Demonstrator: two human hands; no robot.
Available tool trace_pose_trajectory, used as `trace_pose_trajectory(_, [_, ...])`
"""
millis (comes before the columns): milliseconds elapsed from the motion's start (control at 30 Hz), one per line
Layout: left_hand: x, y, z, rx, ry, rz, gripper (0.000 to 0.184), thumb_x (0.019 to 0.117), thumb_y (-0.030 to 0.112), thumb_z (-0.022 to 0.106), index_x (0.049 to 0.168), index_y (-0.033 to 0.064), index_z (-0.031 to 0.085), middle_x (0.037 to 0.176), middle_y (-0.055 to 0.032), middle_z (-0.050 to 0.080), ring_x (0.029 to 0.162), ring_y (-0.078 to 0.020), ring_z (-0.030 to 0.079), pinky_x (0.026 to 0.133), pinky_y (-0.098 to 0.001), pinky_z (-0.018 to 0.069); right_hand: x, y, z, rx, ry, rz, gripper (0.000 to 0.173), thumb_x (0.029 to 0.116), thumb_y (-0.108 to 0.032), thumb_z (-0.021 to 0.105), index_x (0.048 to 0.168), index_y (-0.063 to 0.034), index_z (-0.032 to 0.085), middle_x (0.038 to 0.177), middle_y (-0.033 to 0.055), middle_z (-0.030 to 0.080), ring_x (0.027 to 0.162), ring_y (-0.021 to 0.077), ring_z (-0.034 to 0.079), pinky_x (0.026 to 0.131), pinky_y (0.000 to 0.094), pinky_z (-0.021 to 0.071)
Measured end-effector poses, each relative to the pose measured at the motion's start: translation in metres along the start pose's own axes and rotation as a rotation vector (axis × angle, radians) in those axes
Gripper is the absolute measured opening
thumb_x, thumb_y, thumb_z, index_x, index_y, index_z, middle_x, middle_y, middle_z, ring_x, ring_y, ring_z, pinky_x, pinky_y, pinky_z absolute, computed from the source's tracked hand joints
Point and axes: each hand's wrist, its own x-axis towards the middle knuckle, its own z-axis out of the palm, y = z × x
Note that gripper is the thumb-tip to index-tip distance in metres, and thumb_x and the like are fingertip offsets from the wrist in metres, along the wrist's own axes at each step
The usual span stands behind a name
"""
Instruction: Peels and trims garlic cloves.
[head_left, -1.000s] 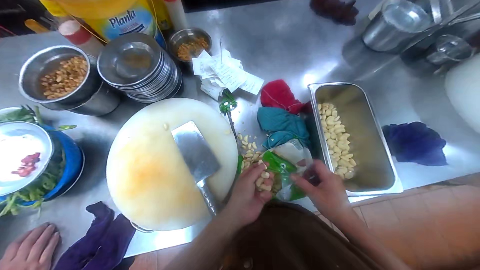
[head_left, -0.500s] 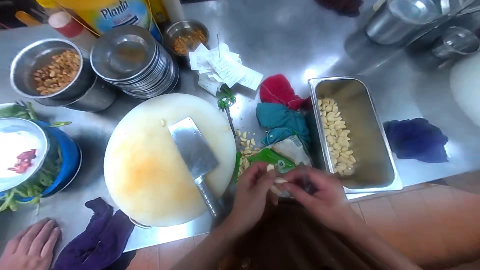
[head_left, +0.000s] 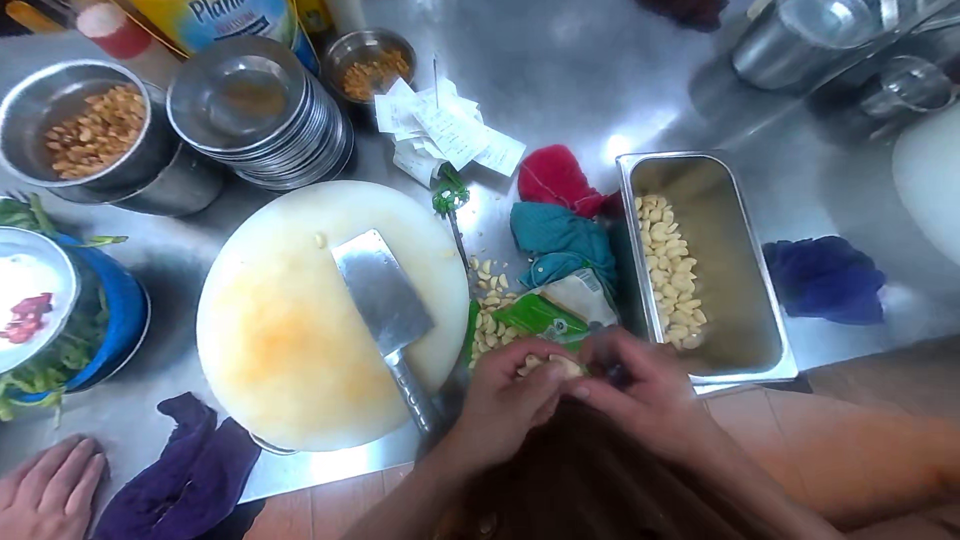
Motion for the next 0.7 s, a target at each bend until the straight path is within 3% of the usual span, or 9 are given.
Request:
trace_pose_trajectory(100, [0.000,0.004,-0.002,-0.020,-0.059,-0.047,0.019,0.1050,0.020,0.057,0.110,0.0061,0.069,0.066,0.0049,0.059,0.055,0.0008,0.052,0.051,-0.0154,0.0439,0.001,0.001,-0.003,-0.089,-0.071,-0.034,0.044,0.0978,-0.060,0.059,0.090,-0.0169,0.059,0.066,-0.0100,0.053,0.055,-0.0045,0.048,0.049,0.0144,0.0420])
trace_pose_trajectory(300, [0.003,0.013,-0.006,-0.067,-0.147,-0.163,0.019,0.1065,0.023,0.053,0.109,0.0093,0.066,0.068,0.0072,0.059,0.055,0.0019,0.051,0.050,-0.0139,0.0423,0.006,0.002,0.002,-0.102,-0.129,-0.146,0.046,0.1035,-0.055,0.051,0.088,-0.0126,0.060,0.063,-0.0073,0.051,0.055,-0.0039,0.049,0.049,0.0142,0.0417])
trace_pose_trajectory(467, [0.005,0.024,-0.012,-0.098,-0.107,-0.313,0.018,0.1040,0.014,0.052,0.108,0.0081,0.068,0.068,0.0053,0.059,0.054,0.0008,0.050,0.048,-0.0139,0.0405,0.013,0.001,0.007,-0.239,-0.110,-0.226,0.050,0.1054,-0.055,0.047,0.082,-0.0126,0.059,0.059,-0.0053,0.049,0.051,0.0000,0.048,0.046,0.0179,0.0405])
trace_pose_trajectory(533, [0.005,0.025,-0.009,-0.164,0.023,-0.345,0.019,0.1026,0.009,0.051,0.105,0.0065,0.070,0.067,0.0029,0.059,0.052,-0.0004,0.050,0.047,-0.0144,0.0407,0.020,0.002,0.011,-0.349,-0.080,-0.263,0.050,0.1059,-0.053,0.047,0.079,-0.0126,0.060,0.058,-0.0042,0.051,0.050,0.0038,0.051,0.045,0.0218,0.0420])
trace_pose_trajectory(600, [0.006,0.021,0.000,-0.294,0.281,-0.308,0.024,0.1049,0.008,0.045,0.099,0.0057,0.069,0.068,0.0002,0.060,0.052,-0.0019,0.051,0.047,-0.0152,0.0411,0.031,0.002,0.017,-0.414,-0.071,-0.267,0.049,0.1046,-0.051,0.048,0.074,-0.0135,0.060,0.056,-0.0044,0.050,0.049,0.0063,0.051,0.043,0.0251,0.0421])
trace_pose_trajectory(700, [0.013,0.014,0.005,-0.357,0.642,-0.187,0.027,0.1092,0.016,0.044,0.096,0.0080,0.067,0.073,-0.0018,0.062,0.054,-0.0043,0.052,0.048,-0.0171,0.0428,0.047,-0.001,0.029,-0.272,-0.119,-0.153,0.047,0.1020,-0.048,0.054,0.070,-0.0141,0.060,0.054,-0.0063,0.048,0.047,0.0042,0.049,0.042,0.0247,0.0406])
